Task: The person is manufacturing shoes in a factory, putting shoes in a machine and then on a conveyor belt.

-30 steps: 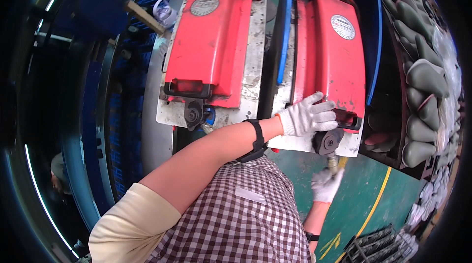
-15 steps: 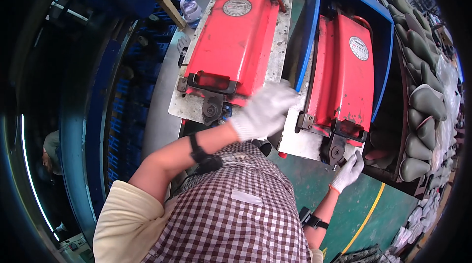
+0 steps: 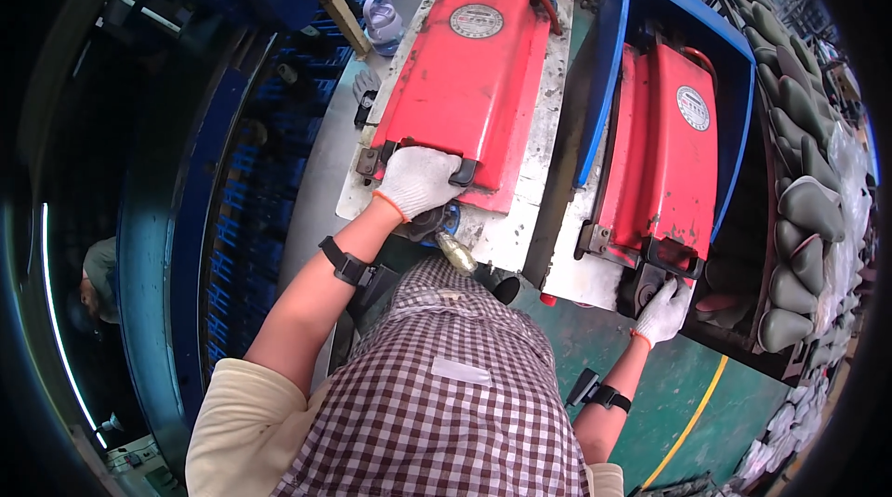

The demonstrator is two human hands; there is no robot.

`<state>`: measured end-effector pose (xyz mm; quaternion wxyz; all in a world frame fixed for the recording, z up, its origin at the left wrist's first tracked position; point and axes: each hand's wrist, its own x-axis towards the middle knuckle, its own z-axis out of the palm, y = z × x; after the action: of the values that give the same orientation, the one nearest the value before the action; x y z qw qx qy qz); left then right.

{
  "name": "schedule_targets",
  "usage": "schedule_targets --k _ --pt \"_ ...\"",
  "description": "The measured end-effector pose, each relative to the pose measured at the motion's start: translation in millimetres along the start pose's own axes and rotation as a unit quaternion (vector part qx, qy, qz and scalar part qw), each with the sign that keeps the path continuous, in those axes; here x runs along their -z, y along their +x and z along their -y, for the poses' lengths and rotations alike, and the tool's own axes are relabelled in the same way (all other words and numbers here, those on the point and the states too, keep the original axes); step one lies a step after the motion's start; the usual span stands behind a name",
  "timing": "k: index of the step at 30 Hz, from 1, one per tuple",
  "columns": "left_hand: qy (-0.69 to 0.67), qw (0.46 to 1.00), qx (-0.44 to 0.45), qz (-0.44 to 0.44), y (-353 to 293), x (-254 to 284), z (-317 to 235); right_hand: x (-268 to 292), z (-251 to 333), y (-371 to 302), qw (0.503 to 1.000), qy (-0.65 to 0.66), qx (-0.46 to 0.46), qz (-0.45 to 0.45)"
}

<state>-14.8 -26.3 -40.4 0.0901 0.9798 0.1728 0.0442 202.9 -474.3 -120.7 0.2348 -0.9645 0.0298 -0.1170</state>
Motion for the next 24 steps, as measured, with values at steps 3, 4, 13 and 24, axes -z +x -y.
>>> schedule_targets --k 3,4,13,24 --pt "-0.01 1.0 0.014 0.017 3.5 -0.2 -0.8 0.2 -0.6 0.0 1.0 -0.016 -0.008 -0.013" --pt "-0.018 0.999 0.02 0.017 3.8 -0.2 -0.6 1.1 1.2 0.1 1.0 -0.023 -0.014 -0.01" --pt "-0.017 0.997 0.038 0.059 6.7 -0.5 1.2 1.7 2.9 -1.3 0.999 -0.035 -0.025 -0.003" --pt "-0.028 0.997 0.036 0.056 5.7 2.6 -0.1 -0.1 -3.4 1.7 0.999 -0.043 -0.026 0.011"
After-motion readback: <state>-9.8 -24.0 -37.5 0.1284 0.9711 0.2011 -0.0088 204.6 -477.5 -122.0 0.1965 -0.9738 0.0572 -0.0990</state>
